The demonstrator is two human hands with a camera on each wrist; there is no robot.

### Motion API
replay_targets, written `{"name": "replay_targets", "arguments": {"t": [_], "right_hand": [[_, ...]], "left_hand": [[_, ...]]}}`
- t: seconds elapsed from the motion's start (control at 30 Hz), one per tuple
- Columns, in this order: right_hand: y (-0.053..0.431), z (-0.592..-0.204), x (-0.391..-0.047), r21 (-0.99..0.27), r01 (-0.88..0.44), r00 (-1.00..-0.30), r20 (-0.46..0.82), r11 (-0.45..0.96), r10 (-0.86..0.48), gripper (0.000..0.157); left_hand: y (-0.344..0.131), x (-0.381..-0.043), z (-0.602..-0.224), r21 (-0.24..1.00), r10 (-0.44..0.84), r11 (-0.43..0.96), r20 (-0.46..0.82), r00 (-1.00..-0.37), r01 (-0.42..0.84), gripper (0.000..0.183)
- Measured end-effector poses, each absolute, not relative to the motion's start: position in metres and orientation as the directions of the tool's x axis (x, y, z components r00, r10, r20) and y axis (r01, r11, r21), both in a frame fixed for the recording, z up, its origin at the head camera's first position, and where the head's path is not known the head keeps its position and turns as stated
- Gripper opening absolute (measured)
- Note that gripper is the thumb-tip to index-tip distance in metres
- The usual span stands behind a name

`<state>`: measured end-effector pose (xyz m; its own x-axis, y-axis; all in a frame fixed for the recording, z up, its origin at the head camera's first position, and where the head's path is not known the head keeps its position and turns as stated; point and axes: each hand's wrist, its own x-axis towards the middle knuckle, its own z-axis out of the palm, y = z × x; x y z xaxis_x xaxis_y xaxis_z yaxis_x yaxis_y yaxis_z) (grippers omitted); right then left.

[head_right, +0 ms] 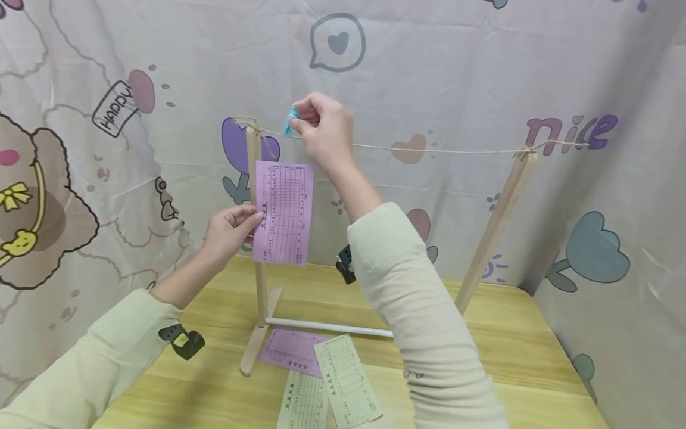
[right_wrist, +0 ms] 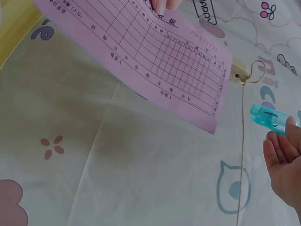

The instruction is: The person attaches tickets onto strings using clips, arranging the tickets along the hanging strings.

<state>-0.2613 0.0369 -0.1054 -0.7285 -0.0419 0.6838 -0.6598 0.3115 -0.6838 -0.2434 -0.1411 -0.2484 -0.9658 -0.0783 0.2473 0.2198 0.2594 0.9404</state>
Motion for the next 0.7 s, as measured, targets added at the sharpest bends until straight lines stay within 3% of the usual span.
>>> {"name": "replay_targets", "arguments": {"t": [0.7], "right_hand": [[0.028,-0.112,-0.277,-0.680,-0.597,-0.769,0.637,0.426,-0.062,0.017]], "left_hand": [[-0.140,-0.248,-0.246,0.930,-0.106,0.288,0.267,-0.958,0.228,0.030]]}}
